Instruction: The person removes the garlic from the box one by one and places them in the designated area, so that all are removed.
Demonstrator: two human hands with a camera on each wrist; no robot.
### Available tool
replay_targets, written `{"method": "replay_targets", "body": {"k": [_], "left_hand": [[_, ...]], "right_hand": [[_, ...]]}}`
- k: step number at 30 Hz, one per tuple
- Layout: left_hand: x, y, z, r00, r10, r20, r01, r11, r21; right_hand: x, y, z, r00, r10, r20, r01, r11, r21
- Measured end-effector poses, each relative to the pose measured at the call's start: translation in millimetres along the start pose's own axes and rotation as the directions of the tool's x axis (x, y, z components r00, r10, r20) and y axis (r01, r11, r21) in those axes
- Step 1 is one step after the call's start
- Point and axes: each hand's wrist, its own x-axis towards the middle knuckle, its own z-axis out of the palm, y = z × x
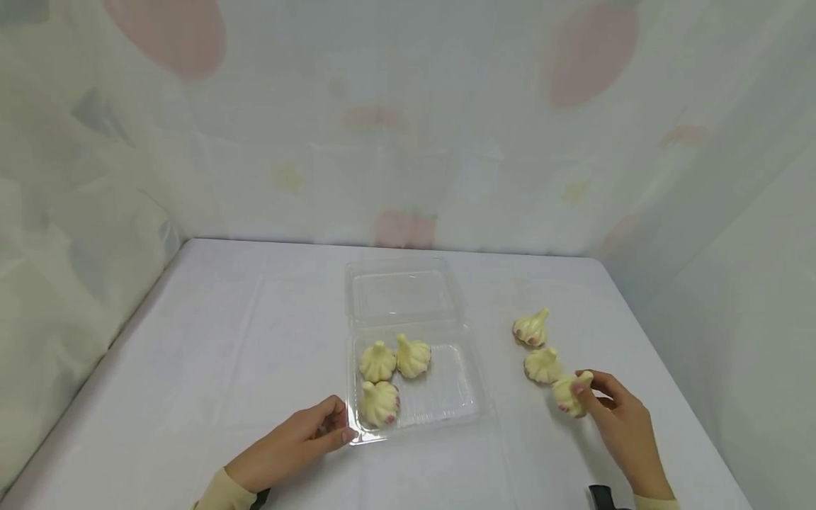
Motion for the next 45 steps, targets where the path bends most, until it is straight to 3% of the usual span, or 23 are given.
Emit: {"method": "replay_targets", "body": {"k": [7, 13, 18, 23, 28, 35, 39, 45], "left_hand": [[-0.9, -0.6, 0.7, 1.0, 0.028, -0.002, -0.028, 1.0, -0.001], [-1.6, -2.2, 0.9, 0.998, 0.058, -0.003, -0.058, 0.998, -0.026], [-2.0, -2.2, 1.0, 0.998, 0.055, -0.002, -0.055, 0.998, -0.037], [-1.4, -2.9, 1.2, 0.999, 0.038, 0.013, -0.037, 0.998, -0.059], [-1.1, -2.1, 1.0, 0.998, 0.057, 0.007, -0.057, 0.996, -0.071], [-0.4, -2.8, 1.3, 0.999, 0.047, 0.013, -0.046, 0.994, -0.097], [-0.8, -3.2, 1.8, 0.999, 0.04, 0.026, -0.037, 0.993, -0.114], [-1.1, -3.3, 1.0, 0.999, 0.036, 0.029, -0.032, 0.994, -0.107]], "right_hand": [[1.8, 10, 13, 0.992, -0.086, 0.096, 0.091, 0.994, -0.055], [2.6, 10, 14, 0.983, -0.094, 0.156, 0.105, 0.992, -0.064], [3.1, 7, 11, 0.977, -0.053, 0.209, 0.071, 0.994, -0.081], [2.9, 6, 11, 0.977, -0.067, 0.202, 0.085, 0.993, -0.079], [3.5, 5, 8, 0.984, -0.103, 0.143, 0.113, 0.992, -0.063], [3.3, -5, 4, 0.99, -0.129, -0.059, 0.125, 0.99, -0.059], [2.1, -15, 1, 0.973, -0.15, -0.176, 0.147, 0.989, -0.03], [4.9, -33, 8, 0.924, -0.242, -0.297, 0.261, 0.965, 0.024]]}}
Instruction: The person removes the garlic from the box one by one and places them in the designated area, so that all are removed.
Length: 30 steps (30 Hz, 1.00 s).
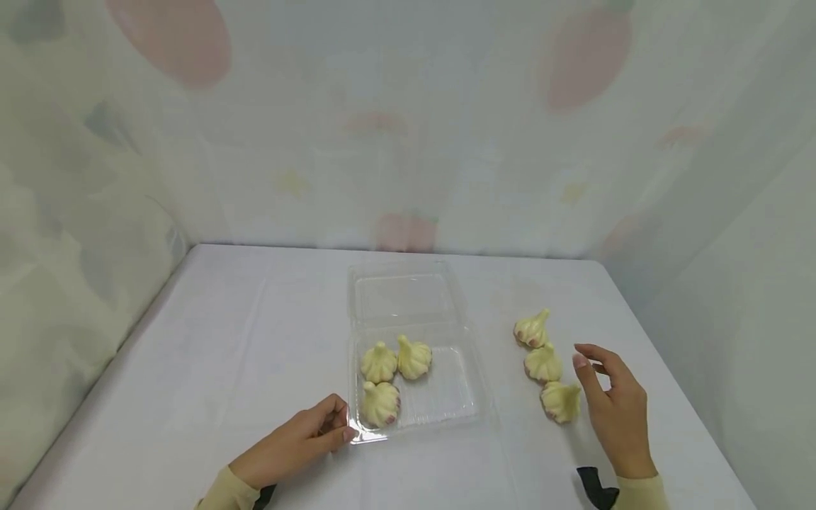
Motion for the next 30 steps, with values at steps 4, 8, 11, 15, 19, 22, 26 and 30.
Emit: {"method": "replay_targets", "body": {"k": [4, 8, 11, 15, 19, 22, 26, 30], "left_hand": [[-0.8, 0.6, 0.2, 1.0, -0.013, -0.002, 0.013, 1.0, 0.009], [-2.2, 2.0, 0.8, 1.0, -0.018, -0.013, 0.018, 1.0, 0.021], [-2.3, 3.2, 1.3, 1.0, -0.014, -0.019, 0.015, 0.999, 0.03], [-1.4, 4.4, 1.5, 0.999, -0.017, -0.03, 0.018, 0.999, 0.036], [-0.9, 2.8, 0.7, 0.998, -0.036, -0.057, 0.039, 0.998, 0.05], [-1.1, 2.0, 0.7, 0.996, -0.044, -0.072, 0.049, 0.997, 0.064], [-0.8, 2.2, 1.1, 0.995, -0.049, -0.086, 0.056, 0.995, 0.082], [-0.1, 2.9, 1.2, 0.992, -0.058, -0.109, 0.069, 0.993, 0.1]], "right_hand": [[6.1, -12, 6, 0.999, -0.043, -0.027, 0.046, 0.992, 0.117], [13.2, -24, 12, 0.998, -0.06, 0.033, 0.051, 0.972, 0.229], [17.2, -31, 17, 0.994, -0.067, 0.083, 0.042, 0.961, 0.274], [19.4, -36, 23, 0.99, -0.069, 0.125, 0.03, 0.956, 0.292], [19.9, -37, 29, 0.984, -0.07, 0.165, 0.018, 0.955, 0.297], [19.9, -36, 32, 0.978, -0.081, 0.19, 0.019, 0.951, 0.308], [19.5, -35, 36, 0.975, -0.099, 0.198, 0.032, 0.949, 0.314], [19.9, -35, 38, 0.974, -0.122, 0.191, 0.054, 0.943, 0.328]]}}
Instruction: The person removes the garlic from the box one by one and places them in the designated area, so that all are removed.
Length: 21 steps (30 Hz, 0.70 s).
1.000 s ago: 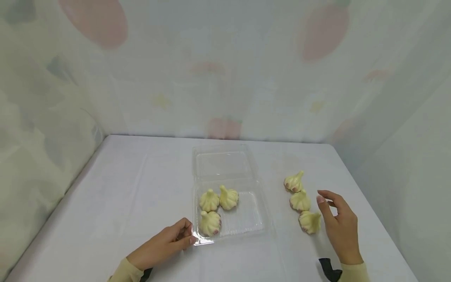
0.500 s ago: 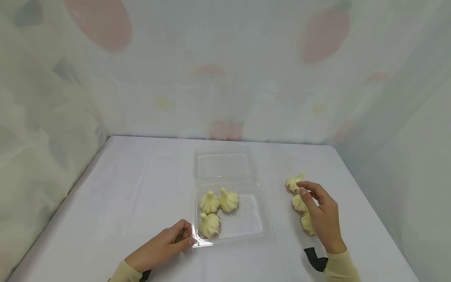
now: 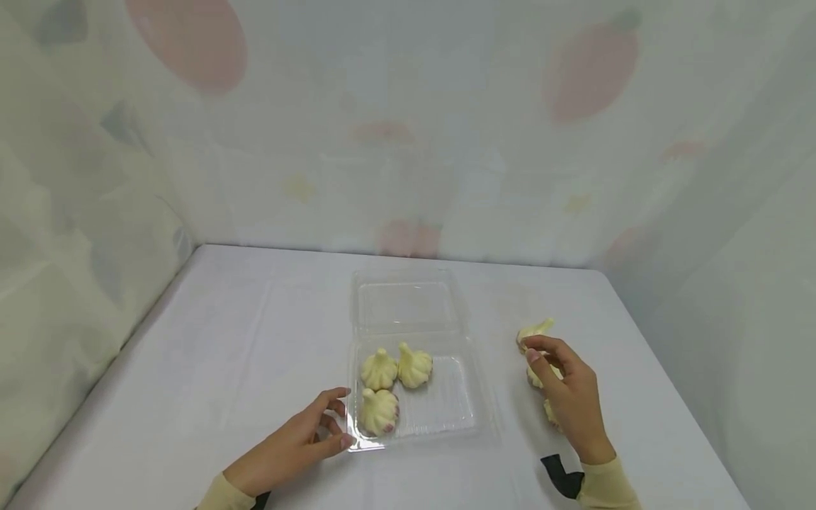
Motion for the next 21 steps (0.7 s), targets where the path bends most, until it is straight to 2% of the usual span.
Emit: {"method": "replay_targets", "body": {"k": [7, 13, 21], "left_hand": [[1.2, -2.1, 0.9, 1.0, -0.006, 0.014, 0.007, 0.999, -0.037], [-1.5, -5.3, 2.7, 0.999, 0.025, 0.035, -0.024, 0.999, -0.023], [-2.3, -1.7, 2.0, 0.998, 0.059, 0.01, -0.059, 0.998, -0.002]], "right_hand": [[0.7, 2, 2, 1.0, -0.019, 0.021, 0.019, 1.0, 0.001], [2.9, -5, 5, 0.998, -0.032, 0.05, 0.032, 0.999, 0.012], [12.7, -18, 12, 0.996, -0.044, 0.08, 0.041, 0.998, 0.047]]}}
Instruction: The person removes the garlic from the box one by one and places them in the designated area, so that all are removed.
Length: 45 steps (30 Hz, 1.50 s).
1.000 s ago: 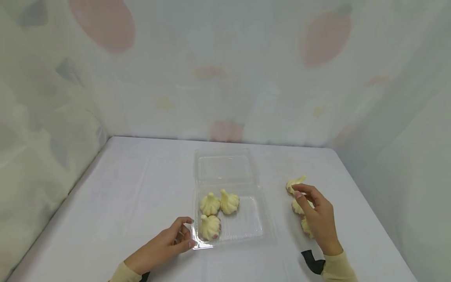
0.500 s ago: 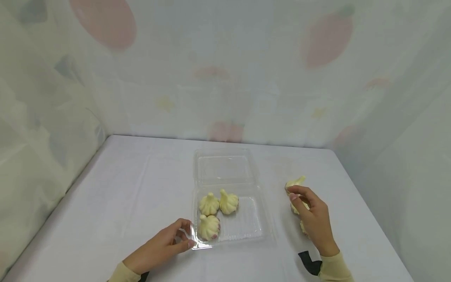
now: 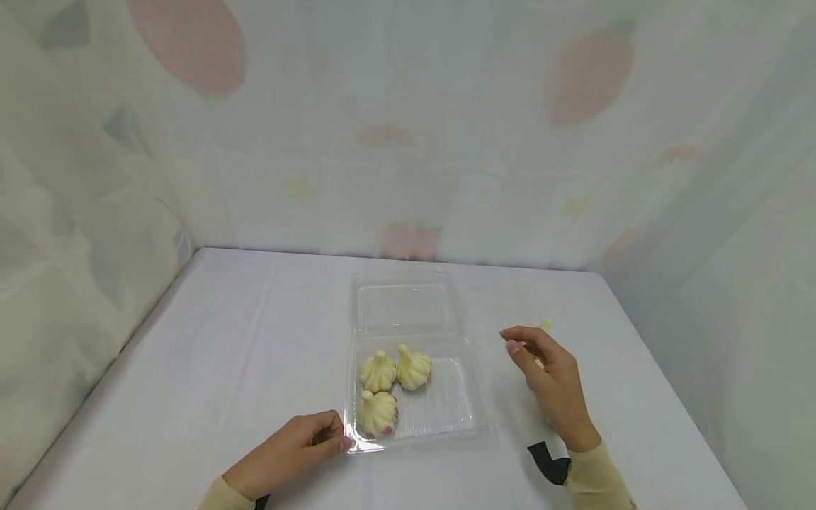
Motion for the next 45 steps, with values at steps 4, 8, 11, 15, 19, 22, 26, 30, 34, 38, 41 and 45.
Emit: {"method": "replay_targets", "body": {"k": [4, 8, 11, 15, 19, 22, 26, 30, 34, 38, 41, 45], "left_hand": [[-0.8, 1.0, 0.9, 1.0, 0.026, -0.017, -0.026, 1.0, -0.005], [-0.3, -0.1, 1.5, 0.998, 0.058, -0.038, -0.058, 0.998, -0.006], [0.9, -1.4, 1.8, 0.997, 0.071, -0.042, -0.071, 0.997, -0.006], [1.8, -0.9, 1.1, 0.996, 0.085, -0.04, -0.085, 0.996, -0.001], [1.2, 1.1, 0.5, 0.995, 0.087, -0.039, -0.087, 0.996, 0.004], [1.3, 2.0, 0.0, 0.997, 0.074, -0.031, -0.074, 0.997, -0.002], [1.8, 1.9, -0.1, 0.998, 0.067, -0.02, -0.067, 0.998, -0.018], [2.0, 2.0, 0.7, 0.998, 0.066, -0.023, -0.066, 0.997, -0.025], [2.7, 3.4, 2.4, 0.998, 0.057, -0.021, -0.057, 0.998, -0.017], [1.9, 4.3, 3.6, 0.998, 0.054, -0.015, -0.054, 0.998, -0.012], [1.5, 4.5, 3.7, 0.998, 0.055, -0.016, -0.055, 0.998, -0.006], [2.4, 4.1, 2.0, 0.998, 0.061, -0.03, -0.06, 0.998, 0.012]], "right_hand": [[4.4, -2, 7, 0.999, -0.014, 0.03, 0.013, 1.0, 0.025], [10.2, -2, 11, 0.998, -0.021, 0.067, 0.018, 0.999, 0.051], [14.2, -3, 12, 0.996, -0.001, 0.084, -0.002, 0.999, 0.039], [17.4, -4, 12, 0.995, 0.04, 0.094, -0.041, 0.999, 0.009], [22.0, -7, 14, 0.993, 0.024, 0.116, -0.024, 1.0, 0.0], [27.2, -8, 17, 0.991, -0.015, 0.133, 0.015, 1.0, 0.006], [33.5, -6, 25, 0.988, -0.041, 0.152, 0.039, 0.999, 0.014], [39.6, -3, 33, 0.983, -0.042, 0.18, 0.037, 0.999, 0.032], [45.1, -1, 41, 0.974, -0.032, 0.223, 0.026, 0.999, 0.032], [47.0, 0, 46, 0.961, -0.007, 0.276, 0.007, 1.0, 0.004], [48.9, -1, 49, 0.946, 0.0, 0.326, 0.008, 1.0, -0.025], [55.7, -2, 54, 0.919, -0.012, 0.393, 0.039, 0.997, -0.061]]}}
